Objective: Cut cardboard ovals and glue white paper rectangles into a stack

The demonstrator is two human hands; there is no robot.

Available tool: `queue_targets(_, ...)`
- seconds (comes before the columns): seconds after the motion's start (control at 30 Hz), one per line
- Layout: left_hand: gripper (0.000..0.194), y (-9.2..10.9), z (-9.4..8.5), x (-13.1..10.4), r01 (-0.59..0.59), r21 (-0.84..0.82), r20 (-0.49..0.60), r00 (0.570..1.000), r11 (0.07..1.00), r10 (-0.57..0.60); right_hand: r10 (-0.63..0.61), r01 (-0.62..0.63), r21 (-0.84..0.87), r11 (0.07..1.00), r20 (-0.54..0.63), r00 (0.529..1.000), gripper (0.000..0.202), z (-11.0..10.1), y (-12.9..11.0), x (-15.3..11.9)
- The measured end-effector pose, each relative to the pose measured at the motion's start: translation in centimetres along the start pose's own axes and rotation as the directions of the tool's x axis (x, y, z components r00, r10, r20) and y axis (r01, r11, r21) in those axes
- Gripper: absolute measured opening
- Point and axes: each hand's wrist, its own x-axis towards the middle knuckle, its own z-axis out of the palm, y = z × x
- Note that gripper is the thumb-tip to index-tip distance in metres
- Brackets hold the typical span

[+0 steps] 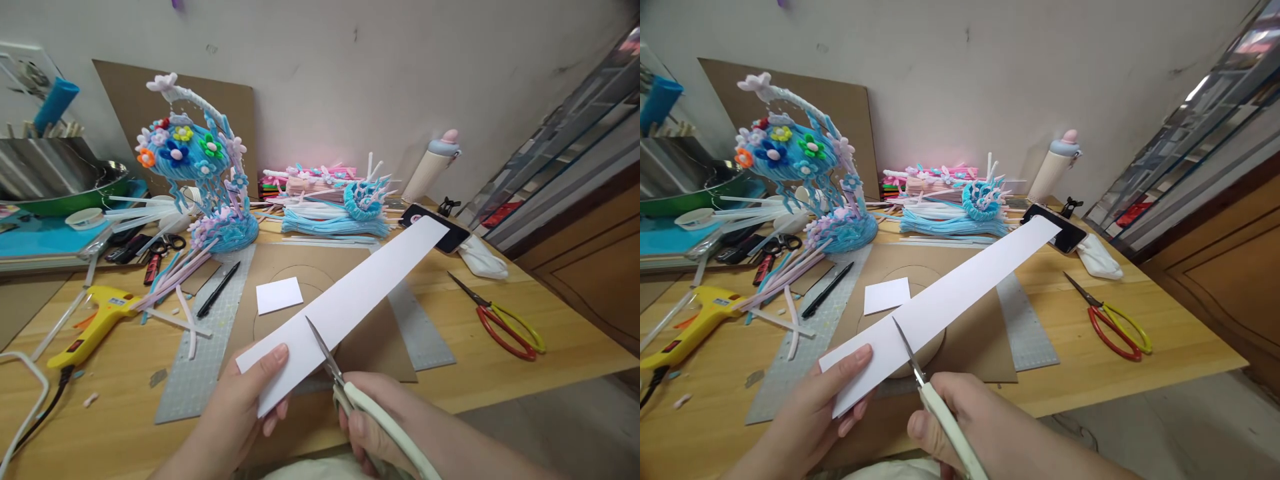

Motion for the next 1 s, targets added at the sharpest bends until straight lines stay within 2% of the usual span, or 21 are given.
queue_targets(0.17,0.037,0.1,-0.2,-0.1,0.002,0.041,0.005,1.000,0.999,-0.002,0.093,-0.093,0.004,0.996,-0.061,0.994,0.065,0.8,0.2,0.4)
queue_targets(0.37,0.035,-0.4,-0.6,0.3,0.009,0.038,0.015,1.000,0.999,-0.010,0.146,-0.144,0.023,0.989,-0.156,0.977,0.066,1.4,1.3,1.3)
queue_targets(0.6,0.037,-1.3,-0.9,1.0,0.013,0.001,0.008,1.000,1.000,-0.013,0.158,-0.134,0.145,0.980,-0.174,0.972,0.059,1.7,2.6,2.2)
queue_targets(0.83,0.038,-0.9,-0.5,0.1,0.055,0.089,0.041,0.997,0.995,-0.058,0.122,-0.092,0.295,0.951,-0.085,0.989,0.052,0.9,2.2,1.7)
queue_targets(0.93,0.039,-0.8,-0.6,0.1,0.054,0.103,0.049,0.997,0.993,-0.059,0.166,-0.137,0.288,0.948,-0.076,0.983,0.056,1.0,2.2,2.0)
queue_targets(1.0,0.040,-0.9,-0.7,0.4,0.055,0.102,0.047,0.997,0.993,-0.060,0.211,-0.172,0.277,0.945,-0.117,0.970,0.054,1.4,2.5,2.4)
